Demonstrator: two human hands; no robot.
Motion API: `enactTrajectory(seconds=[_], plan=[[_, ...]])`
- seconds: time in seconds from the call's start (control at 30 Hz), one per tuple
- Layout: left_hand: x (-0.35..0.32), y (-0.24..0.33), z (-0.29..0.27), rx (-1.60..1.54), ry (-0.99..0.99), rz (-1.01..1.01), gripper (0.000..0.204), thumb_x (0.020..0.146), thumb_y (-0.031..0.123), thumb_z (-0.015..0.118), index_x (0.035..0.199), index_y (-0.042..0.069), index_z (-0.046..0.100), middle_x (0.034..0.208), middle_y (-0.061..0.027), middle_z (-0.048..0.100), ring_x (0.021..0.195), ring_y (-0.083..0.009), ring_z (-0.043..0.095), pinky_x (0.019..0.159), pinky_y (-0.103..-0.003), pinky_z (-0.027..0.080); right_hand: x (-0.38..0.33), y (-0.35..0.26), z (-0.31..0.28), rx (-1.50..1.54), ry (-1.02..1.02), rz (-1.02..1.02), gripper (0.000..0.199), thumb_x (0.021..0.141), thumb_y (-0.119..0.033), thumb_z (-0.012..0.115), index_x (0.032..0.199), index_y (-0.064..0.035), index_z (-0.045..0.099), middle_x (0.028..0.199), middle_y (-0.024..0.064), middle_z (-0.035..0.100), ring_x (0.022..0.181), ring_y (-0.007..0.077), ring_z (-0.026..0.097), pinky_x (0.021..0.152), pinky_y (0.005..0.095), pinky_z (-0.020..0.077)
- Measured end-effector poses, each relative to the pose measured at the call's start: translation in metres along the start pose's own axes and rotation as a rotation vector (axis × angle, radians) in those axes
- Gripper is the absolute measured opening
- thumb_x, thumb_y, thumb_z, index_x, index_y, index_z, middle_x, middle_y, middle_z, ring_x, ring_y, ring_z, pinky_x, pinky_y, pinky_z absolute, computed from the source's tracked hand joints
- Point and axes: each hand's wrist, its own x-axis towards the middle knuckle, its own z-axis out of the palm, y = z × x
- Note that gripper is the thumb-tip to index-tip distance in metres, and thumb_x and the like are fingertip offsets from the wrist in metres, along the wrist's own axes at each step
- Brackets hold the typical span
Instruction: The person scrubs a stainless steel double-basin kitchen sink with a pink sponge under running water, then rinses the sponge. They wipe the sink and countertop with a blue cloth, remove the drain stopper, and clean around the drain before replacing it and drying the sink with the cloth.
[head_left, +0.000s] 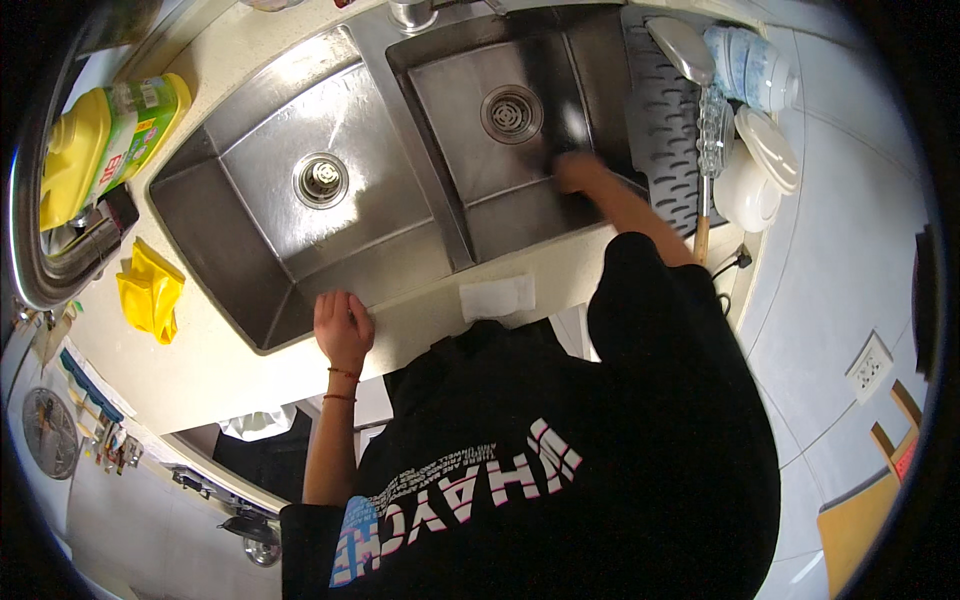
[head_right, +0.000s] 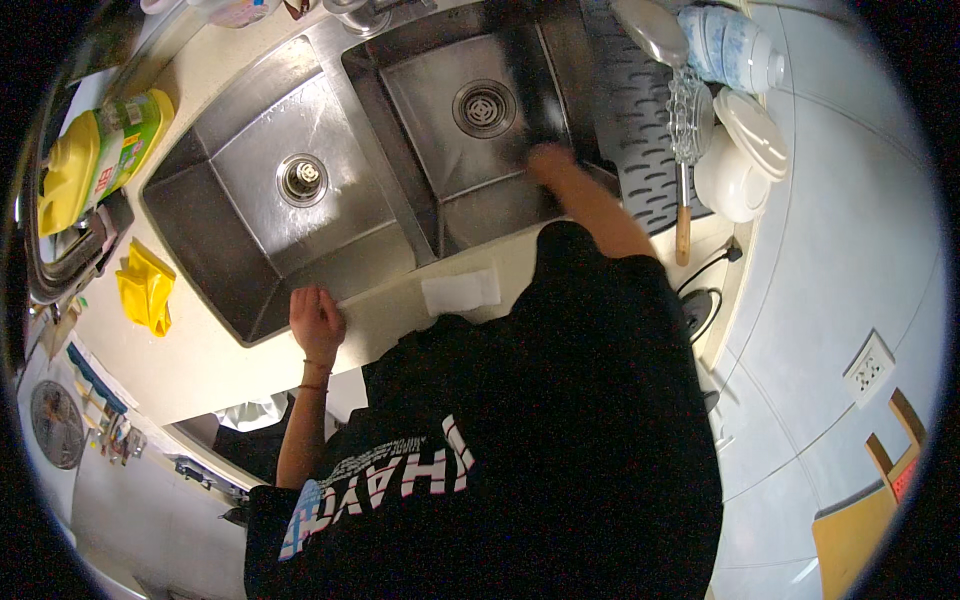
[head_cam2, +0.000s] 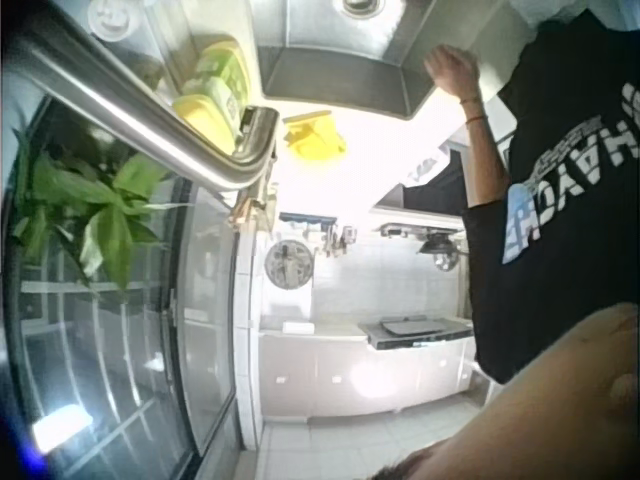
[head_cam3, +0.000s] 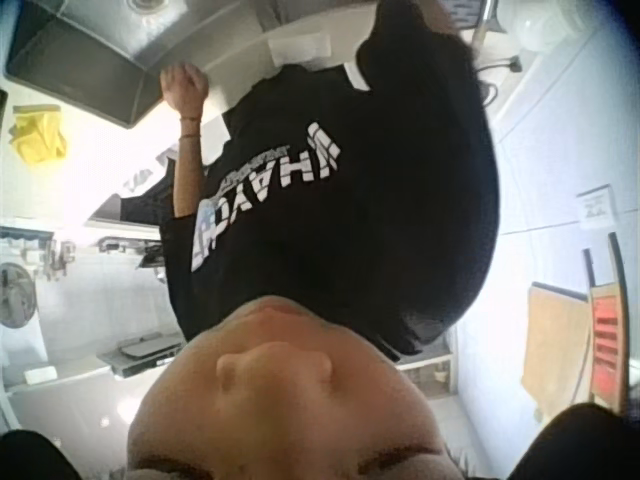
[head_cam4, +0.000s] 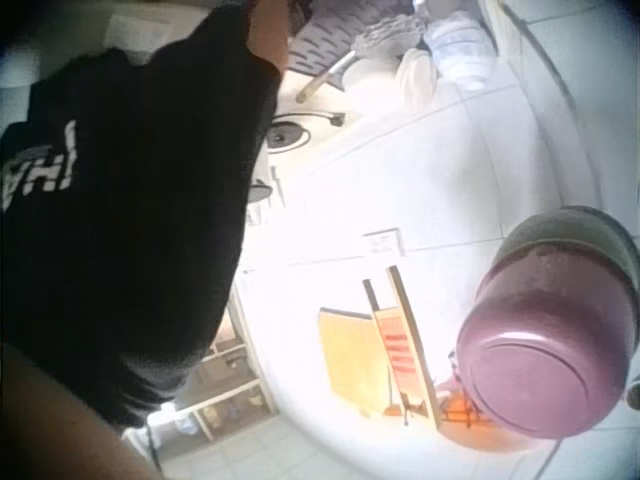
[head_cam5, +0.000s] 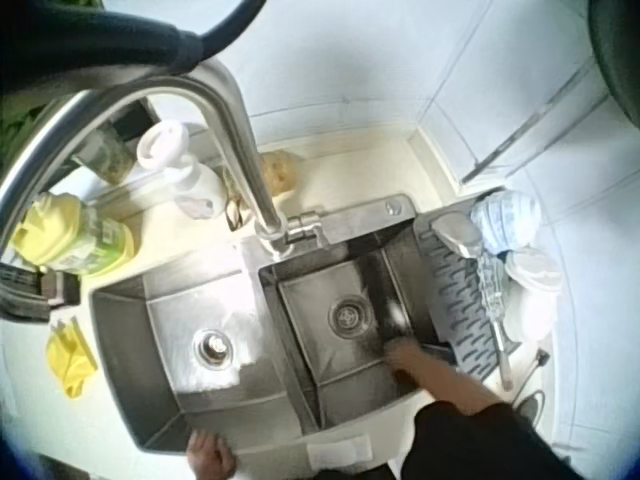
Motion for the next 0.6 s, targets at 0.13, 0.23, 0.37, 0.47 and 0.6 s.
enactTrajectory(seconds=[0.13, 0.23, 0.37, 0.47, 0.6], plan=[[-0.009, 0.002, -0.002, 0.000, 0.019, 0.007, 0.012, 0.084, 0.003, 0.052, 0.073, 0.001, 0.053, 0.069, -0.0152, 0.049, 0.066, -0.0343, 0.047, 0.060, -0.044, 0.040, -0.027, -0.124, -0.030, 0.295, -0.008, -0.428, 0.050, 0.082, -0.024, 0.060, 0.129, -0.0069, 0.054, 0.127, 0.0199, 0.057, 0.117, 0.0346, 0.056, 0.099, 0.0437, 0.0445], [-0.005, 0.000, -0.005, -0.001, -0.004, 0.006, 0.011, 0.083, 0.002, 0.053, 0.073, 0.000, 0.054, 0.071, -0.0155, 0.051, 0.066, -0.0345, 0.048, 0.060, -0.044, 0.040, 0.000, -0.029, -0.004, 0.196, 0.139, -0.163, 0.057, 0.083, -0.021, 0.061, 0.136, -0.0083, 0.046, 0.131, 0.0195, 0.055, 0.116, 0.0347, 0.056, 0.096, 0.0448, 0.0460], [0.001, -0.002, -0.001, 0.003, -0.022, 0.001, 0.012, 0.083, 0.002, 0.052, 0.072, 0.000, 0.053, 0.070, -0.0158, 0.050, 0.065, -0.0345, 0.048, 0.059, -0.044, 0.039, 0.007, 0.010, -0.014, 0.212, 0.415, 0.303, 0.037, 0.086, -0.010, 0.055, 0.123, -0.0061, 0.056, 0.126, 0.0207, 0.056, 0.111, 0.0338, 0.059, 0.089, 0.0462, 0.0495], [-0.002, -0.003, -0.003, 0.016, -0.039, 0.020, 0.013, 0.083, 0.002, 0.052, 0.070, 0.000, 0.052, 0.069, -0.0162, 0.048, 0.065, -0.0346, 0.047, 0.058, -0.044, 0.039, 0.027, -0.060, 0.013, 0.362, 0.508, -0.196, 0.039, 0.089, -0.007, 0.051, 0.129, -0.0051, 0.053, 0.125, 0.0204, 0.058, 0.113, 0.0320, 0.059, 0.092, 0.0456, 0.0498], [-0.004, -0.001, 0.001, -0.010, -0.033, -0.025, 0.013, 0.083, 0.002, 0.052, 0.070, 0.000, 0.051, 0.068, -0.0166, 0.047, 0.066, -0.0353, 0.047, 0.060, -0.045, 0.039, 0.019, -0.059, -0.029, 0.015, 0.481, -0.576, 0.037, 0.089, -0.006, 0.050, 0.126, -0.0066, 0.055, 0.125, 0.0143, 0.060, 0.111, 0.0317, 0.060, 0.093, 0.0443, 0.0493]])
